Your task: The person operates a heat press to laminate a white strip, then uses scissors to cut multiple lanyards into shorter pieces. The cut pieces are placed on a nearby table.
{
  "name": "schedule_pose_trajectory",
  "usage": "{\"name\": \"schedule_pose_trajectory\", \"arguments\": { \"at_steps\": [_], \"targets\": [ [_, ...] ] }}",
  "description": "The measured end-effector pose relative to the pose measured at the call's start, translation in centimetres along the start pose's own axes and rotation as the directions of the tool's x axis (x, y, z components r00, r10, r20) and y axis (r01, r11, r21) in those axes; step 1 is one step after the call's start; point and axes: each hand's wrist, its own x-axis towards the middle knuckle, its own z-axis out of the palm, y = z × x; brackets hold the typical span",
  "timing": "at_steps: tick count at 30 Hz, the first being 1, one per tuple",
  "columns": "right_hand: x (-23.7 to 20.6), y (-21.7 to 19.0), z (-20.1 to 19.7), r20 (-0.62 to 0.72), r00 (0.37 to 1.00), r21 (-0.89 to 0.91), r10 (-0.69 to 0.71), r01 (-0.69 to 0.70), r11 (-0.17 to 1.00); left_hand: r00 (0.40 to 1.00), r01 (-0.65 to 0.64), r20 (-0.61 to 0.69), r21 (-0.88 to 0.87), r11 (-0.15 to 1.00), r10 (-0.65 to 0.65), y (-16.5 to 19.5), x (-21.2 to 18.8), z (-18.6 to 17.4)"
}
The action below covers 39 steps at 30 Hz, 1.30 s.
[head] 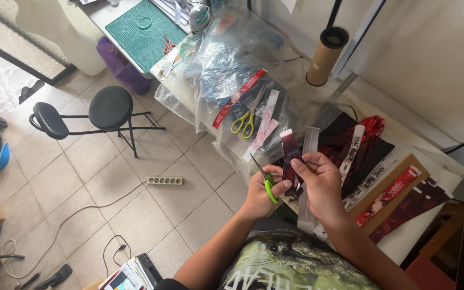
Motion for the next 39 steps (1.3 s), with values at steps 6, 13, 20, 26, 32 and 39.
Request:
{"name": "schedule_pose_trajectory", "arguments": {
  "at_steps": [6, 13, 20, 26, 32, 39],
  "targets": [
    [0.2, 0.0, -0.9, -0.013, 1.000, 0.077, -0.013, 0.014, 0.997, 0.999, -0.022, -0.039, 0.018, 1.000, 0.022, -1.4, 0.4, 0.2],
    [1.8, -0.5, 2.1, 0.039, 0.975, 0.098, 0.220, -0.222, 0.970, 0.981, -0.027, -0.189, 0.079, 0.997, 0.041, -0.7, 1.8, -0.3],
    [9.7, 1.4, 6.8, 0.110, 0.970, 0.061, 0.218, -0.226, 0.972, 0.987, 0.064, -0.155, 0.230, 0.971, -0.029, 5.0, 4.4, -5.9],
    [22.4, 5.5, 9.7, 0.142, 0.948, 0.094, 0.286, -0.301, 0.949, 0.955, 0.243, -0.258, 0.395, 0.886, -0.147, 12.6, 7.1, -15.9],
    [31.9, 10.3, 14.2, -0.050, 0.979, -0.319, 0.198, -0.204, 0.925, 0.905, 0.329, -0.421, 0.587, 0.739, -0.069, 18.6, 13.0, -24.8],
    [37.8, 10.1, 18.3, -0.122, 0.992, -0.400, 0.024, -0.071, 0.914, 0.939, 0.250, -0.333, 0.834, 0.492, 0.088, 20.8, 22.1, -29.0]
  ]
}}
